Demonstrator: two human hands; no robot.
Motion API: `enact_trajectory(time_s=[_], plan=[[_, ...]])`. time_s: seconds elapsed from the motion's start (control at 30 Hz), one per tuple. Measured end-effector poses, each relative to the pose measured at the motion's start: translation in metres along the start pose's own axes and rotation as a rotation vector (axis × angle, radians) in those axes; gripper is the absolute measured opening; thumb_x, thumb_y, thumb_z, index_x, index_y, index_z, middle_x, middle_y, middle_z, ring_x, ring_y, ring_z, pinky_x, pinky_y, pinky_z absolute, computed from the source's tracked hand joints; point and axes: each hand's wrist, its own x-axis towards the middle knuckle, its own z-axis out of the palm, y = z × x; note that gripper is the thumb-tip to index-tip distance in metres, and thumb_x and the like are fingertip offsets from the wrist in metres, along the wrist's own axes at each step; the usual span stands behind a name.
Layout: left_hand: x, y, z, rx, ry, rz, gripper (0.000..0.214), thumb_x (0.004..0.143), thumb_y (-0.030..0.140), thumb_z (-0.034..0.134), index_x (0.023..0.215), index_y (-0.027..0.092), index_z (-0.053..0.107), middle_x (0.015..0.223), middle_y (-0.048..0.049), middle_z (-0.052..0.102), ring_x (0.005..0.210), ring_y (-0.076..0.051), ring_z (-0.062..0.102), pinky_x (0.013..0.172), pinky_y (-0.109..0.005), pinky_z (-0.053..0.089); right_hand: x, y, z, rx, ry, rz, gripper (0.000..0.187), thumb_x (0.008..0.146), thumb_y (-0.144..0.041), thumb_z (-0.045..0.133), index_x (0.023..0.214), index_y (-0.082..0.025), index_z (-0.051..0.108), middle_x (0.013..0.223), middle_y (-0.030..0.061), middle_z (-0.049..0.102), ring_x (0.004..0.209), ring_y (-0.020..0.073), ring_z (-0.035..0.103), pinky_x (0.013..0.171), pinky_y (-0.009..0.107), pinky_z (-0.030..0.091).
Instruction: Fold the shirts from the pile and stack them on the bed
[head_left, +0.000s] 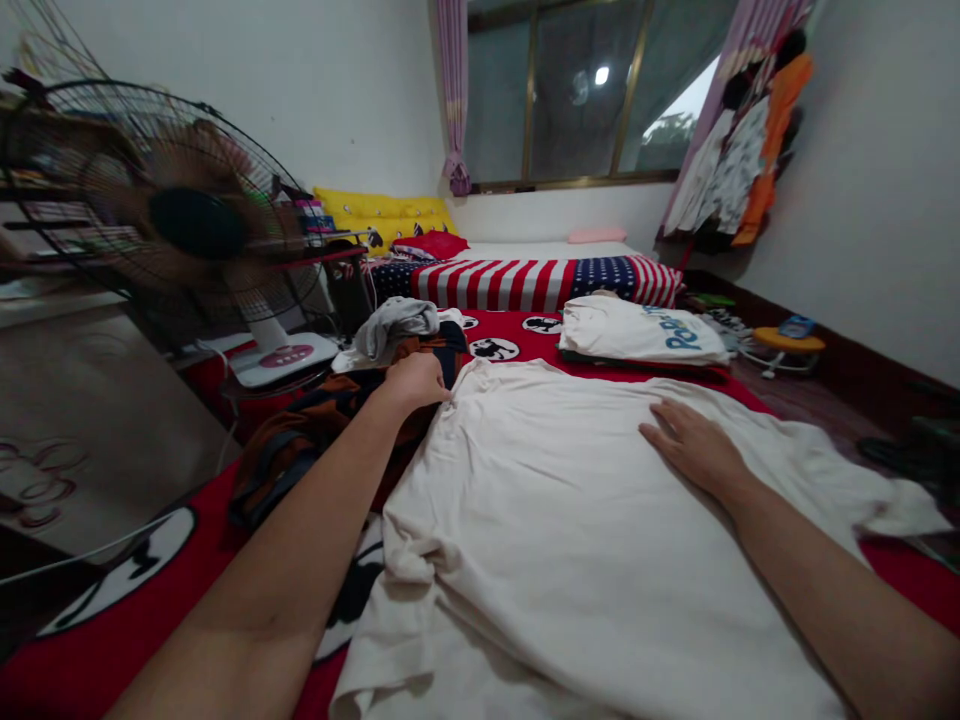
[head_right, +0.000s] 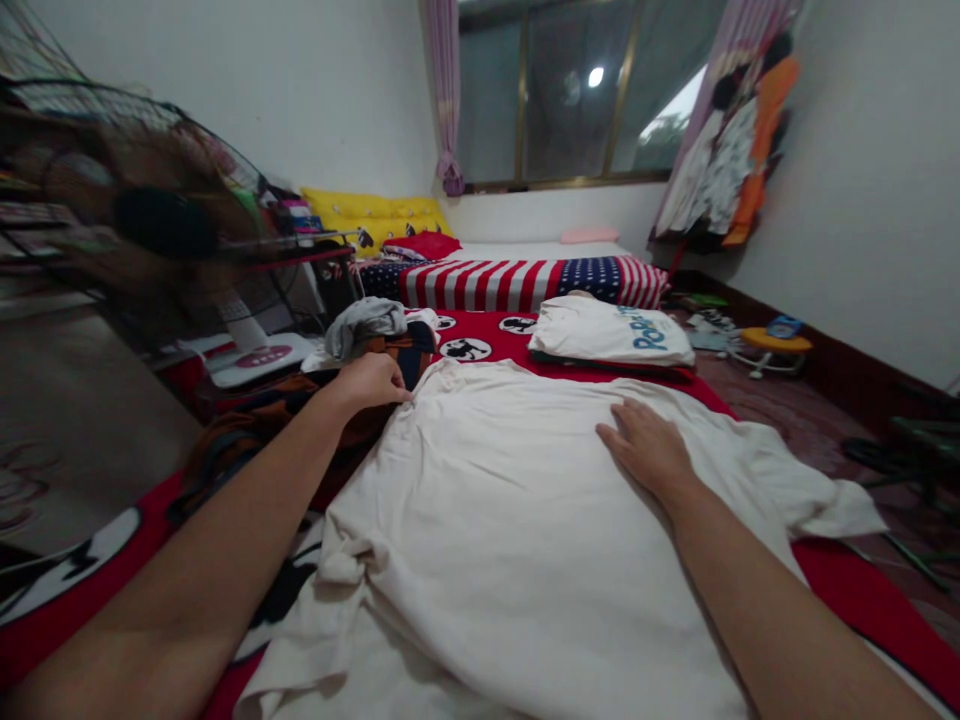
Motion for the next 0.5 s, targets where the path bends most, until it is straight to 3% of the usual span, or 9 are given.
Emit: enact_trajectory(time_s=[0.1, 0.27, 0.37, 0.5], plan=[[-0.004, 0.004, 0.0, 0.068, -0.116, 0.037, 0.027, 0.063, 0.043, 0.073, 0.081, 0.023, 0.077, 0.098, -0.0102, 0.074, 0.091, -0.028, 0.068, 0.077, -0.032, 0.052, 0.0, 0.001, 0.0, -0.003, -0.005, -0.002, 0.055, 0.092, -0.046, 0.039, 0.132, -0.011, 0.054, 0.148, 0.0149, 0.043, 0.137, 0.0273, 0.039, 0.11, 0.046, 0.034], [-0.002, 0.005, 0.006, 0.035, -0.137, 0.076, 0.017, 0.064, 0.029, 0.07, 0.079, 0.022, 0.076, 0.094, -0.0087, 0.074, 0.091, -0.027, 0.068, 0.078, -0.032, 0.051, 0.001, 0.003, 0.003, 0.009, -0.001, -0.014, 0.056, 0.092, -0.046, 0.039, 0.133, -0.011, 0.053, 0.147, 0.0149, 0.044, 0.137, 0.0277, 0.039, 0.11, 0.046, 0.034], [0.002, -0.001, 0.003, -0.265, -0.09, 0.084, 0.011, 0.067, 0.025, 0.067, 0.073, 0.018, 0.072, 0.078, -0.0055, 0.072, 0.077, -0.021, 0.067, 0.069, -0.026, 0.051, 0.001, 0.004, 0.003, 0.01, 0.017, -0.02, 0.055, 0.092, -0.046, 0.04, 0.131, -0.012, 0.055, 0.146, 0.0152, 0.046, 0.136, 0.0278, 0.04, 0.11, 0.046, 0.035], [0.005, -0.005, -0.003, -0.78, -0.062, -0.164, 0.006, 0.07, 0.021, 0.062, 0.067, 0.015, 0.061, 0.053, 0.0014, 0.057, 0.05, -0.012, 0.056, 0.052, -0.021, 0.047, 0.001, 0.003, 0.003, 0.014, 0.017, -0.012, 0.053, 0.091, -0.046, 0.041, 0.13, -0.013, 0.056, 0.146, 0.0153, 0.046, 0.135, 0.0286, 0.041, 0.109, 0.047, 0.036]])
